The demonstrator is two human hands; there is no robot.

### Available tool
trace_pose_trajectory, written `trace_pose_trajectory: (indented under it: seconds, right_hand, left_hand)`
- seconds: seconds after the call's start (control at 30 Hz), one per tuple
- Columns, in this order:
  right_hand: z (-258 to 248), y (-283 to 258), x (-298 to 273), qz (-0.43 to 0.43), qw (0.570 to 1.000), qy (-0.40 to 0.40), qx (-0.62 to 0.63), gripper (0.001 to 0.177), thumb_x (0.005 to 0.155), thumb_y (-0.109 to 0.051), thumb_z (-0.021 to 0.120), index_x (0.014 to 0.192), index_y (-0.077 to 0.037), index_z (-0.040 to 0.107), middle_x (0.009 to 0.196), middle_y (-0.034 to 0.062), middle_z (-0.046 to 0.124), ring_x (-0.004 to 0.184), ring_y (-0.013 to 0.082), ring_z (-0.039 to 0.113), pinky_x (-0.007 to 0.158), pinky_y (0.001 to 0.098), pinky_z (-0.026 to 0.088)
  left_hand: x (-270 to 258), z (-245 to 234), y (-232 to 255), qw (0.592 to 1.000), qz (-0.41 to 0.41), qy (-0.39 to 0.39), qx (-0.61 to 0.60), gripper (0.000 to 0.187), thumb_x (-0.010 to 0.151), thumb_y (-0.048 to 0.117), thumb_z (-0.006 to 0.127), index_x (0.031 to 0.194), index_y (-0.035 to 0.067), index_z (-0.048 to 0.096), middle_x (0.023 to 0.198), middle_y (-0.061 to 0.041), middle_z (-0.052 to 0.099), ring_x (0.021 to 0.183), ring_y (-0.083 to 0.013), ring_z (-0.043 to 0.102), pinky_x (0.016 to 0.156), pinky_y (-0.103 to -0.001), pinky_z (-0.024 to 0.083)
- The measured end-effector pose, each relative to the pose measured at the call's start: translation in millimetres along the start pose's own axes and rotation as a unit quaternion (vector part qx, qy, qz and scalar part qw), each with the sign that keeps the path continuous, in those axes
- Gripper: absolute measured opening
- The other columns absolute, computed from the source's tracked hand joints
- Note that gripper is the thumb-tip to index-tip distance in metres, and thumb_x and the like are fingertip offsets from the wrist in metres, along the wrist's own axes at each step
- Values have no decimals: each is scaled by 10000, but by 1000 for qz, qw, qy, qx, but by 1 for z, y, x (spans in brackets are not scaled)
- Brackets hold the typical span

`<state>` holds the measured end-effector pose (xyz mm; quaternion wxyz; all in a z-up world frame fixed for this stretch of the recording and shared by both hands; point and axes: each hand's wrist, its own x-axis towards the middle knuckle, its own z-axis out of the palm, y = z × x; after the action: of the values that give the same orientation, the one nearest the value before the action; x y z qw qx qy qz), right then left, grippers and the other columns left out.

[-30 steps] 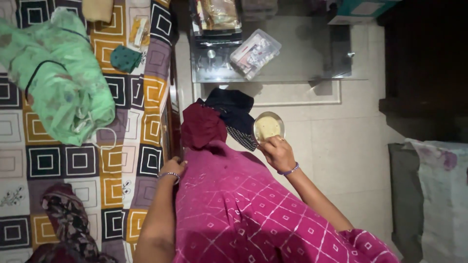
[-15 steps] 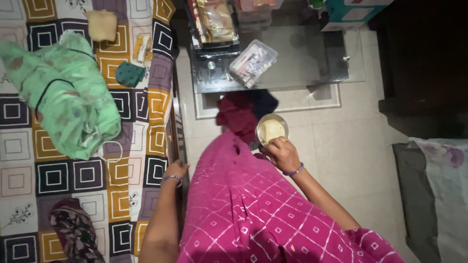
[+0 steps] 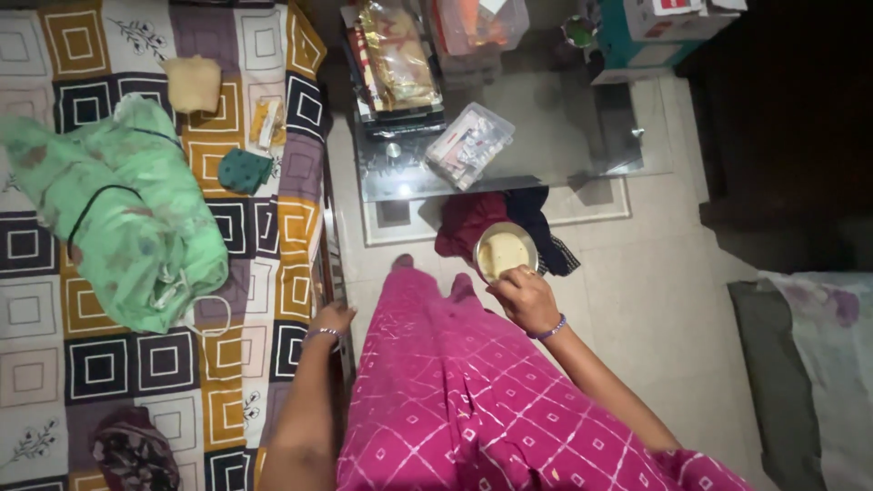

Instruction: The recorder is mixing a substance in a bowl and applying it to fix or adjust a wooden bed frame.

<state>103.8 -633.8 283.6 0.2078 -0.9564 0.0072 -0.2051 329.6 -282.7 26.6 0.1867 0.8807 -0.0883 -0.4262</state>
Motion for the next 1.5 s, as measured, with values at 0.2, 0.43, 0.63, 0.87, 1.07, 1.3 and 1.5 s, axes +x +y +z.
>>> trace_pose_trajectory:
  seconds: [0.2,0.43,0.63,0.87,1.07,1.3,1.5]
  right_hand:
    - [8,12,30,2,1000,-20,-7,129,794,-111,810,850,-101,694,873,58,652,796,278,644,676,417,513]
    - [43,22,105,-6,998,-57,20,139,796,-128,817,856,-85,699,877,73,650,793,276,641,667,404,517]
    - [84,33,199,-10,996,-81,30,146,817,-145,809,854,-68,691,889,79,646,826,277,643,719,399,528]
    - [135,56,303,-20,993,-109,44,134,829,-160,792,891,-84,701,933,88,642,870,293,643,757,418,522]
    - [156,74,362,-10,989,-138,53,177,812,-137,772,973,-95,710,1014,94,640,931,294,629,807,417,520]
    - [175,106,377,25,985,-158,67,229,706,-95,750,919,-75,670,1067,111,650,1020,319,642,868,432,538]
    - [178,113,381,72,982,-158,77,185,733,-98,782,884,-78,677,1038,99,646,1009,311,651,849,422,537]
  left_hand:
    - [29,-23,55,1000,24,6,4,595,902,528,631,1350,137,651,1319,-216,667,1259,-396,622,1089,-445,476]
    - [68,-101,70,999,15,16,-39,492,926,488,621,1260,136,701,1199,-204,739,1148,-382,694,992,-463,541]
    - [139,-190,81,996,-1,61,-58,497,907,446,638,1300,141,649,1222,-181,712,1150,-363,678,975,-444,534]
    - [230,-301,151,992,43,119,6,440,916,397,640,1284,160,685,1210,-188,703,1122,-397,661,949,-488,529]
    - [316,-356,218,972,142,163,89,393,936,386,659,1202,99,703,1210,-182,695,1126,-393,648,918,-514,522]
    - [420,-357,277,930,226,164,239,399,931,320,666,1247,78,694,1382,-177,590,1272,-360,550,988,-504,482]
    - [473,-354,320,886,250,137,366,458,945,332,638,1337,99,684,1586,-155,458,1472,-345,358,1147,-530,336]
